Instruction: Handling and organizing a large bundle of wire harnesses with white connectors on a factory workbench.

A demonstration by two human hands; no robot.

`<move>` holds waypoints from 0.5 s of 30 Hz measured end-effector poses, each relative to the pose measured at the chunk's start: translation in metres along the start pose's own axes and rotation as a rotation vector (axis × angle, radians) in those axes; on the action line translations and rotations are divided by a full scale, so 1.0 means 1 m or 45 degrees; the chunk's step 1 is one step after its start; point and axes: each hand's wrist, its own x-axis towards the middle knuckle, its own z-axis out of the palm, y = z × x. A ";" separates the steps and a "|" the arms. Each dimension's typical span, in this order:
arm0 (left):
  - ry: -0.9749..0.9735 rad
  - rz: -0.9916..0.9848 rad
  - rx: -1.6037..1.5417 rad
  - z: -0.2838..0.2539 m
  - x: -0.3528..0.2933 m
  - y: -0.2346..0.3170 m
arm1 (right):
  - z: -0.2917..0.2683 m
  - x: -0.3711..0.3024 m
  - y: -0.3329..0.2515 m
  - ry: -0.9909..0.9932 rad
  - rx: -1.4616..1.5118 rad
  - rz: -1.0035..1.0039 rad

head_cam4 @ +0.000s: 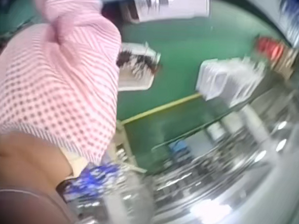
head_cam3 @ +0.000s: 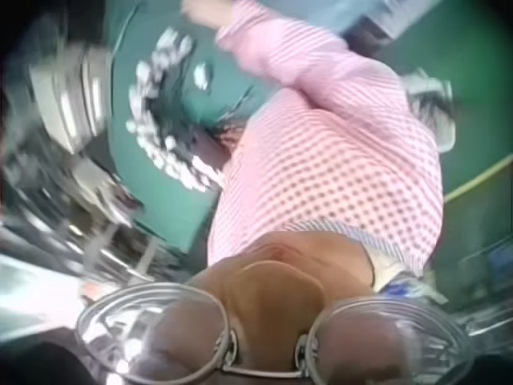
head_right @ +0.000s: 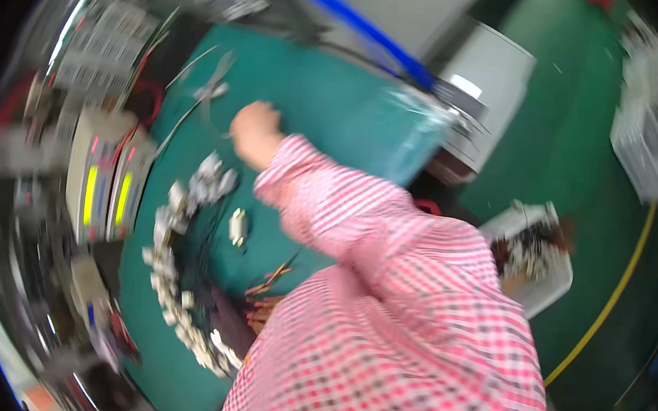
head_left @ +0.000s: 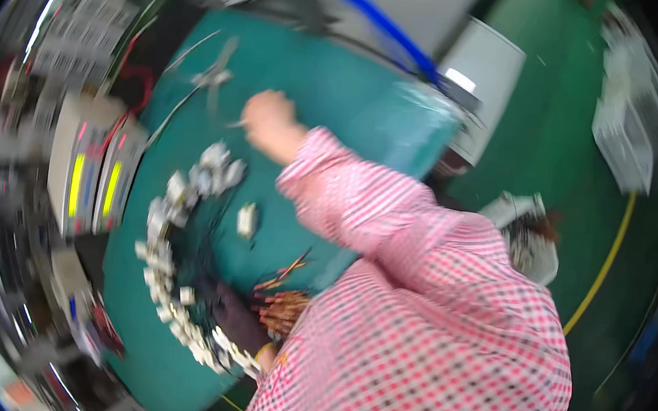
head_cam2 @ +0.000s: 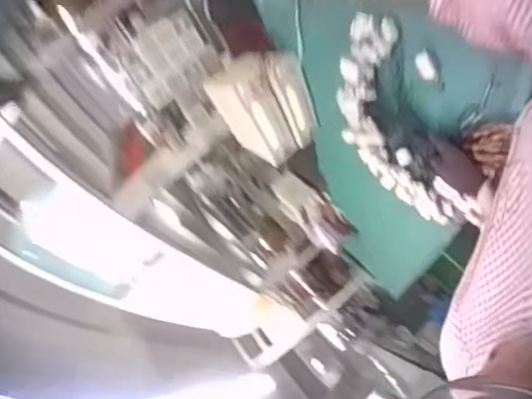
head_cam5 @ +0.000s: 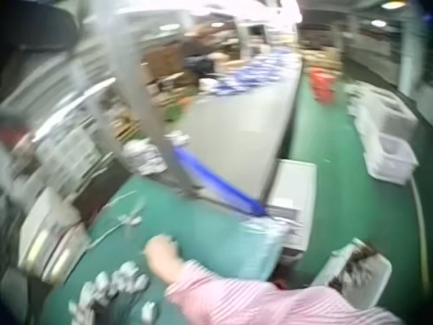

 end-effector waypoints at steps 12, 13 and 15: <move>0.462 -0.078 0.289 -0.006 -0.035 0.033 | 0.014 0.124 -0.079 0.163 0.337 -0.655; 0.449 -0.047 0.311 -0.007 -0.037 0.034 | 0.035 0.146 -0.085 0.220 0.199 -0.739; 0.451 -0.130 0.302 -0.011 -0.036 0.040 | 0.060 0.160 -0.095 0.275 -0.142 -0.756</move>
